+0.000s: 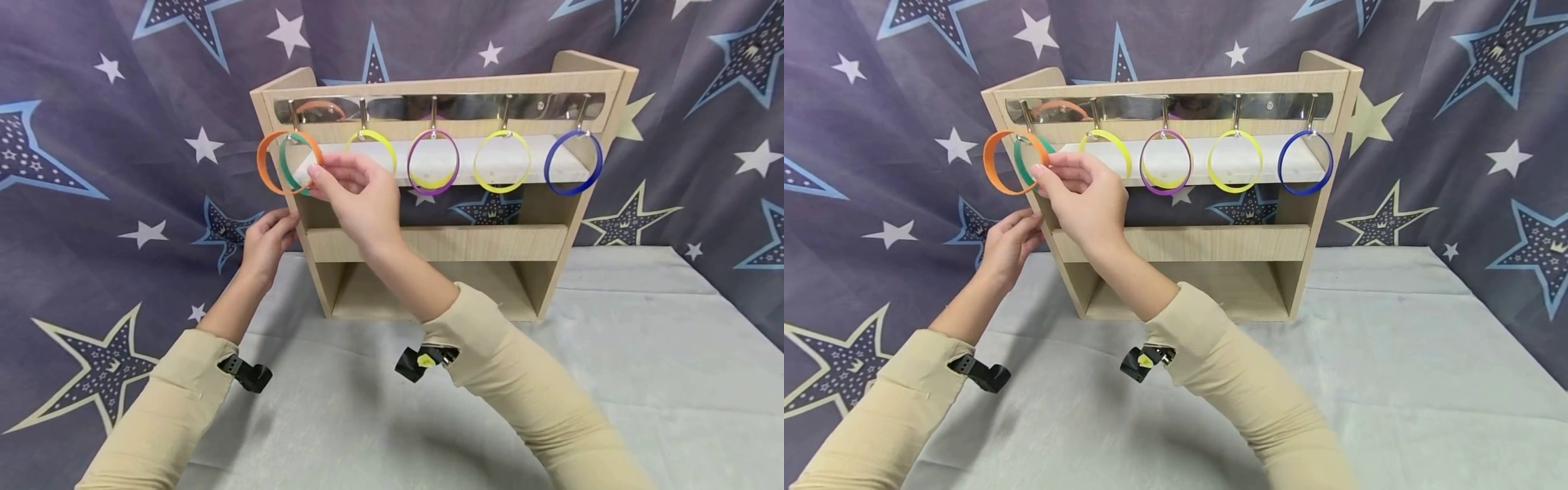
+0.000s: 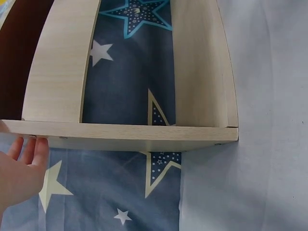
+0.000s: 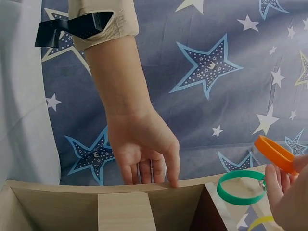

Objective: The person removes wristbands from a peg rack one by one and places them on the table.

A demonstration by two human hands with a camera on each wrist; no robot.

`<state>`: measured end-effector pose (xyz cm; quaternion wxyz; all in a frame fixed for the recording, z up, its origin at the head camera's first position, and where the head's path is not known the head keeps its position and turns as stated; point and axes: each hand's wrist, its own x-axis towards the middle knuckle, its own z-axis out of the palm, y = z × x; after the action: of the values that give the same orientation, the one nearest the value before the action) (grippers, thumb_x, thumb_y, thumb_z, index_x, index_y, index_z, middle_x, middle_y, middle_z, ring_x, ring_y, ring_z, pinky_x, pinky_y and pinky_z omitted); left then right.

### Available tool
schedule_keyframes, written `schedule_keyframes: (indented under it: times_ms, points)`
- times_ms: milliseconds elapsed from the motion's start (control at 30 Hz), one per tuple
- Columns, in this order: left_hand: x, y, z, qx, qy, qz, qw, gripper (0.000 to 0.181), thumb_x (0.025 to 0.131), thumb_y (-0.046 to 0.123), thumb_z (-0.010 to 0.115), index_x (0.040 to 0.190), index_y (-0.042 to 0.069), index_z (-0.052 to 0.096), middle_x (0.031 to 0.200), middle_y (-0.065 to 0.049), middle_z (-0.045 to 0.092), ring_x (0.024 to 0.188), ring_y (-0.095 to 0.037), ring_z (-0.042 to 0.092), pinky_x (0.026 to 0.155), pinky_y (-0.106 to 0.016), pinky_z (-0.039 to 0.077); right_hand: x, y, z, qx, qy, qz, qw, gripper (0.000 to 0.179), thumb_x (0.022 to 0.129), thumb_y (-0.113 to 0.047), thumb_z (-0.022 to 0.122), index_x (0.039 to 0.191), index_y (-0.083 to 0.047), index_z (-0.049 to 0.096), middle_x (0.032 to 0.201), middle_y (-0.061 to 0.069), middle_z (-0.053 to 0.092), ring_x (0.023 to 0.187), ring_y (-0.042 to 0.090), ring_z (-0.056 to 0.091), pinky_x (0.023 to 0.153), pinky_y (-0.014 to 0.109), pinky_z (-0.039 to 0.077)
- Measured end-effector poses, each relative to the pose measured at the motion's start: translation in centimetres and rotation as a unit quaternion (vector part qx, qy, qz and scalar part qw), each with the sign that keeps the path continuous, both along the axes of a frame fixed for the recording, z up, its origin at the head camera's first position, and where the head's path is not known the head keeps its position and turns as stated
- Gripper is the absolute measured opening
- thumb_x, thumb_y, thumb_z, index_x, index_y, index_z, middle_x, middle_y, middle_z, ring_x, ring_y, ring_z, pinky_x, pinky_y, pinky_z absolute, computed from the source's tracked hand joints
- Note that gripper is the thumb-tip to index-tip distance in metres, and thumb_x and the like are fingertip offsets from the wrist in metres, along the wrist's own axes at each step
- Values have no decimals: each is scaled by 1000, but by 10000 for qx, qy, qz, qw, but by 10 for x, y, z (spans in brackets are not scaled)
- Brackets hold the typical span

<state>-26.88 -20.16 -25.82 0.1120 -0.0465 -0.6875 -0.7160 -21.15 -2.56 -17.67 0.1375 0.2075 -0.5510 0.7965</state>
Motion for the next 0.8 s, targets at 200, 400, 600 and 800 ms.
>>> schedule_keyframes:
  times_ms: [200, 400, 600, 800]
  points:
    - [0, -1, 0, 79, -50, -18, 10000, 7, 94, 20, 59, 100, 16, 61, 95, 9, 62, 87, -1, 60, 79, -11, 52, 4, 6, -8, 140, -74, 16, 9999, 23, 86, 4, 66, 107, 14, 61, 105, 37, 63, 73, 14, 68, 74, 33, 62]
    - [0, 0, 0, 148, -76, -63, 9998, 7, 95, 19, 58, 101, 15, 59, 100, 6, 58, 90, 0, 61, 82, -10, 52, 4, 11, -18, 290, -344, 53, 9990, 26, 87, 1, 66, 110, 14, 61, 106, 35, 64, 67, 5, 66, 76, 37, 62]
    - [0, -1, -1, 242, -64, -76, 9997, 4, 95, 16, 57, 98, 15, 60, 99, 7, 59, 87, 1, 62, 82, -10, 53, 2, 14, -31, 237, -560, 95, 9981, 27, 86, 2, 67, 110, 15, 61, 104, 37, 63, 64, 5, 65, 83, 49, 59]
    - [0, -2, -1, 235, -21, -142, 9996, 11, 96, 12, 53, 96, 19, 62, 97, 8, 62, 88, 1, 63, 82, -11, 53, -3, 16, -44, 257, -741, 10, 9969, 24, 86, 1, 68, 106, 13, 63, 87, 19, 68, 63, 6, 65, 82, 46, 60]
